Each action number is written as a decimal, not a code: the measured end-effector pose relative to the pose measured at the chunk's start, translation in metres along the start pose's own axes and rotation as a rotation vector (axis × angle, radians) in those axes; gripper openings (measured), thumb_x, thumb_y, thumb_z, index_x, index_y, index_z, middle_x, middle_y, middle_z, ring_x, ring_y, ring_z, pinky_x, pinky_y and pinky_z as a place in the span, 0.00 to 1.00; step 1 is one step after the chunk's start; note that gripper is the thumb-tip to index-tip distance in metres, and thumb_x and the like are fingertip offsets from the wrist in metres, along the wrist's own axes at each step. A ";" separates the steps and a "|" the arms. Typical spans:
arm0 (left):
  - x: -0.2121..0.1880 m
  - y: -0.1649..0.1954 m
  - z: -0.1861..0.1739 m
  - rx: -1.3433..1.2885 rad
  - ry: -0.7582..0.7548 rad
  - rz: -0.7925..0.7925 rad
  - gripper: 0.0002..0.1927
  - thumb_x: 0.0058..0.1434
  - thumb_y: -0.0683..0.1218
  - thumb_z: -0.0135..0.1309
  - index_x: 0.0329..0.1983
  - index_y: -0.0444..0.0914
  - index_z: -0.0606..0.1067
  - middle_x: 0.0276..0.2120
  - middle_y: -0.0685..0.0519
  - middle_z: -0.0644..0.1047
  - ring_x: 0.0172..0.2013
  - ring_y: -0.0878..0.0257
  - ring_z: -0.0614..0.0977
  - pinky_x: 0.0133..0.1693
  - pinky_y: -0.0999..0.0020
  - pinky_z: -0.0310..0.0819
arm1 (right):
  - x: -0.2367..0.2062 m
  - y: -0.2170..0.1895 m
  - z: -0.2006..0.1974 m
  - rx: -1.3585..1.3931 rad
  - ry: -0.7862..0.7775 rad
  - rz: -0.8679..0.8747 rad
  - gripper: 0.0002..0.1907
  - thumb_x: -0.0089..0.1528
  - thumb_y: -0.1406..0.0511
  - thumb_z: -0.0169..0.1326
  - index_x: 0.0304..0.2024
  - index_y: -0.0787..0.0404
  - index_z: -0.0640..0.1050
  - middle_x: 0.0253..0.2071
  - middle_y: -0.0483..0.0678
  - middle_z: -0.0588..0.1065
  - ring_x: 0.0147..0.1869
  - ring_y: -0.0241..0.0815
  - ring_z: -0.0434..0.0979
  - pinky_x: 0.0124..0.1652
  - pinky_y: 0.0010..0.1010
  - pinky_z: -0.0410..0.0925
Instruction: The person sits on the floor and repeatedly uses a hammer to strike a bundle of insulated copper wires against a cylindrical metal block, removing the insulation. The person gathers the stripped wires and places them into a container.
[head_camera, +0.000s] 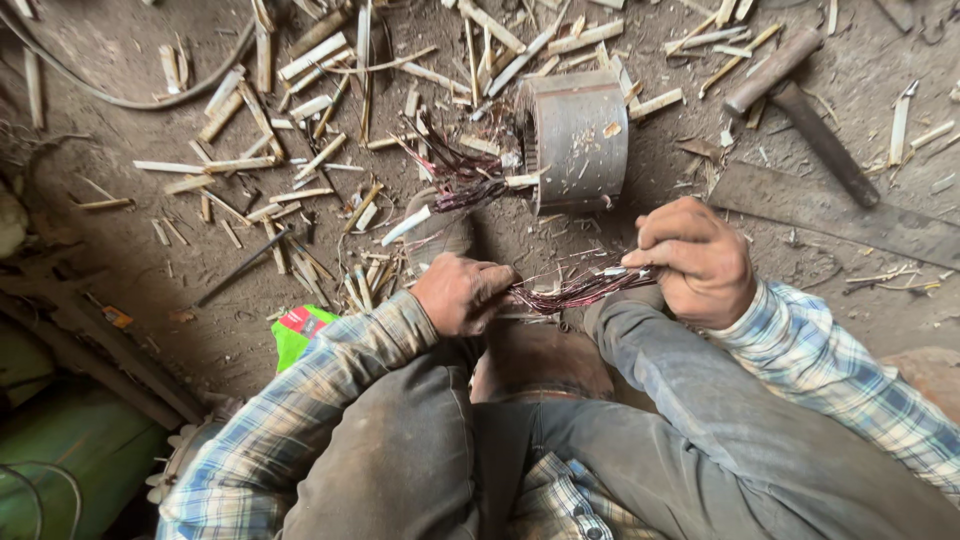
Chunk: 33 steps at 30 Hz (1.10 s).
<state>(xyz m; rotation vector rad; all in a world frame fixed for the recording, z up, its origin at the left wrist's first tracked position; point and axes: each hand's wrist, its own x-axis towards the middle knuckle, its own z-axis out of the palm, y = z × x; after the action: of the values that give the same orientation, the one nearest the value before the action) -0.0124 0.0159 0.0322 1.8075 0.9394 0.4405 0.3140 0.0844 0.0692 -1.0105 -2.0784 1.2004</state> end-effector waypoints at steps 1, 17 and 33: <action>0.000 0.000 0.000 -0.044 -0.017 -0.039 0.08 0.61 0.45 0.59 0.38 0.38 0.73 0.26 0.45 0.76 0.28 0.44 0.79 0.28 0.52 0.71 | 0.003 0.000 0.000 -0.019 0.026 -0.081 0.21 0.44 0.82 0.52 0.37 0.63 0.83 0.40 0.47 0.75 0.49 0.48 0.77 0.54 0.42 0.74; -0.009 -0.011 0.011 -0.047 0.043 -0.317 0.16 0.66 0.47 0.58 0.29 0.36 0.67 0.20 0.43 0.70 0.21 0.45 0.75 0.27 0.52 0.68 | -0.015 0.029 -0.047 0.069 0.731 0.226 0.16 0.52 0.72 0.46 0.44 0.68 0.70 0.52 0.57 0.69 0.51 0.50 0.73 0.52 0.45 0.74; 0.011 -0.035 0.034 0.236 0.116 -0.440 0.11 0.59 0.45 0.54 0.41 0.38 0.67 0.27 0.43 0.77 0.30 0.40 0.79 0.32 0.45 0.71 | -0.074 0.178 -0.069 -0.843 -0.035 0.881 0.37 0.62 0.63 0.65 0.71 0.64 0.67 0.69 0.64 0.68 0.72 0.66 0.64 0.69 0.56 0.55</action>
<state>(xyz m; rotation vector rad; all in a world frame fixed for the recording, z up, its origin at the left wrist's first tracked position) 0.0030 0.0097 -0.0146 1.7258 1.4799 0.1616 0.4687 0.1155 -0.0614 -2.4750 -2.2469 0.6008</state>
